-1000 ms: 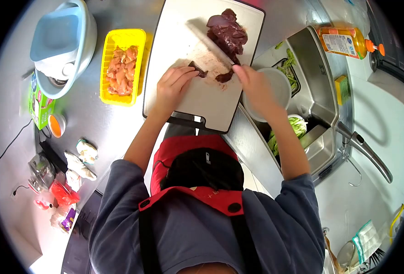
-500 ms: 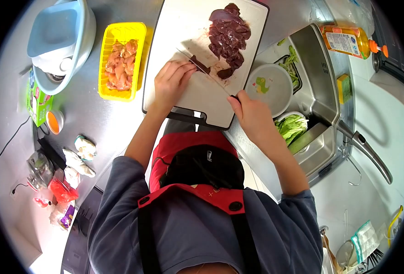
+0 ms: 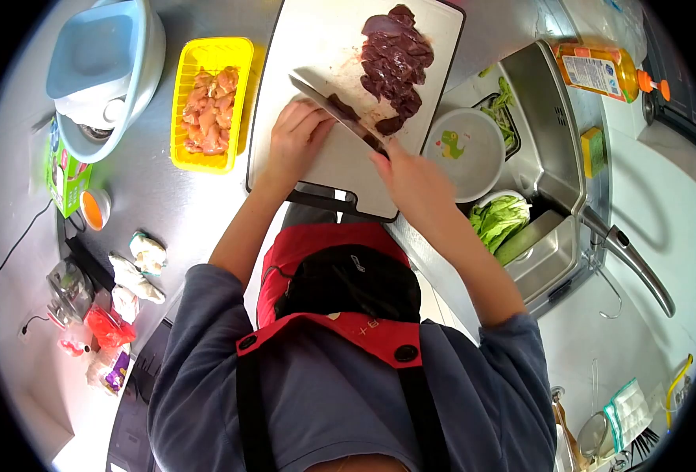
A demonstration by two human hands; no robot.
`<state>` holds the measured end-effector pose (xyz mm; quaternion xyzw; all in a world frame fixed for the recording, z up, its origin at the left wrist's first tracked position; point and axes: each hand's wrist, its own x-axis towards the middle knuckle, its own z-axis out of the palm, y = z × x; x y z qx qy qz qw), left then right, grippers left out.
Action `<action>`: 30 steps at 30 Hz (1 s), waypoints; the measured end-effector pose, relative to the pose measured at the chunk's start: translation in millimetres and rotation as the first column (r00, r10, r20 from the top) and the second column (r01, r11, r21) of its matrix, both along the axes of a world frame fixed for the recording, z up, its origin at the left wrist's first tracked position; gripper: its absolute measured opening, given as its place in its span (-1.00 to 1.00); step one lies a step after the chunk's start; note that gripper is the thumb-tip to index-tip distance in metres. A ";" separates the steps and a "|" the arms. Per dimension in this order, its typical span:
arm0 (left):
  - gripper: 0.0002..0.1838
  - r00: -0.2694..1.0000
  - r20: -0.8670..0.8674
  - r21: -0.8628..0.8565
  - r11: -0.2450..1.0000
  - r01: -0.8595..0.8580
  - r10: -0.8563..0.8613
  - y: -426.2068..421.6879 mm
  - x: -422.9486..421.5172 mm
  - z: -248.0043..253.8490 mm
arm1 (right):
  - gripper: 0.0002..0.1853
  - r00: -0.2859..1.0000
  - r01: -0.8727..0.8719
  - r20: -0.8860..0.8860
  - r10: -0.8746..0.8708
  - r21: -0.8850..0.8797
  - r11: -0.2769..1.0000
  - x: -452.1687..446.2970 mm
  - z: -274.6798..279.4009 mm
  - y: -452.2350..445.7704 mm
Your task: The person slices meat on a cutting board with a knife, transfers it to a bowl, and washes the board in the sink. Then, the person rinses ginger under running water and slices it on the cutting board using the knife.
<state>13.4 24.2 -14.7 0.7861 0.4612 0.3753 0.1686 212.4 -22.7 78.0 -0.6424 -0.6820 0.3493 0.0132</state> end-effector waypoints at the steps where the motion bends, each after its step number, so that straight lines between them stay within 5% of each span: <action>1: -0.79 1.000 -0.001 0.003 1.000 0.001 -0.001 -0.3 0.0 -0.4 | -0.64 1.000 0.001 -0.001 -0.001 0.003 1.000 -7.6 -6.2 9.9; 7: -0.79 1.000 -0.007 0.008 1.000 -0.007 0.007 2.5 2.1 4.4 | -0.62 1.000 0.007 -0.015 -0.005 0.114 0.993 2.3 -25.6 3.7; 9: -0.80 1.000 0.023 0.013 1.000 0.001 -0.001 2.0 3.2 4.0 | -0.58 0.990 0.107 -0.081 -0.113 -0.074 0.992 31.2 -23.2 -7.4; 16: -0.80 1.000 -0.005 0.020 1.000 0.006 -0.006 -0.8 0.9 6.9 | -0.57 0.840 0.335 -0.396 -0.372 -0.162 0.928 48.2 -13.1 15.1; 19: -0.80 0.993 0.073 -0.022 0.996 -0.089 0.090 -6.7 -1.7 4.6 | -0.56 0.877 0.289 -0.311 -0.365 -0.265 0.920 40.4 -0.1 14.4; 21: -0.77 0.974 0.055 -0.015 0.976 -0.219 0.219 -11.2 -6.5 5.4 | -0.58 0.931 0.232 -0.261 -0.256 -0.120 0.965 34.7 2.4 4.8; 30: -0.78 0.982 -0.101 0.090 0.985 -0.150 0.159 -4.5 -5.7 8.7 | -0.63 0.995 0.009 -0.105 -0.004 0.050 0.999 26.0 -3.3 -20.9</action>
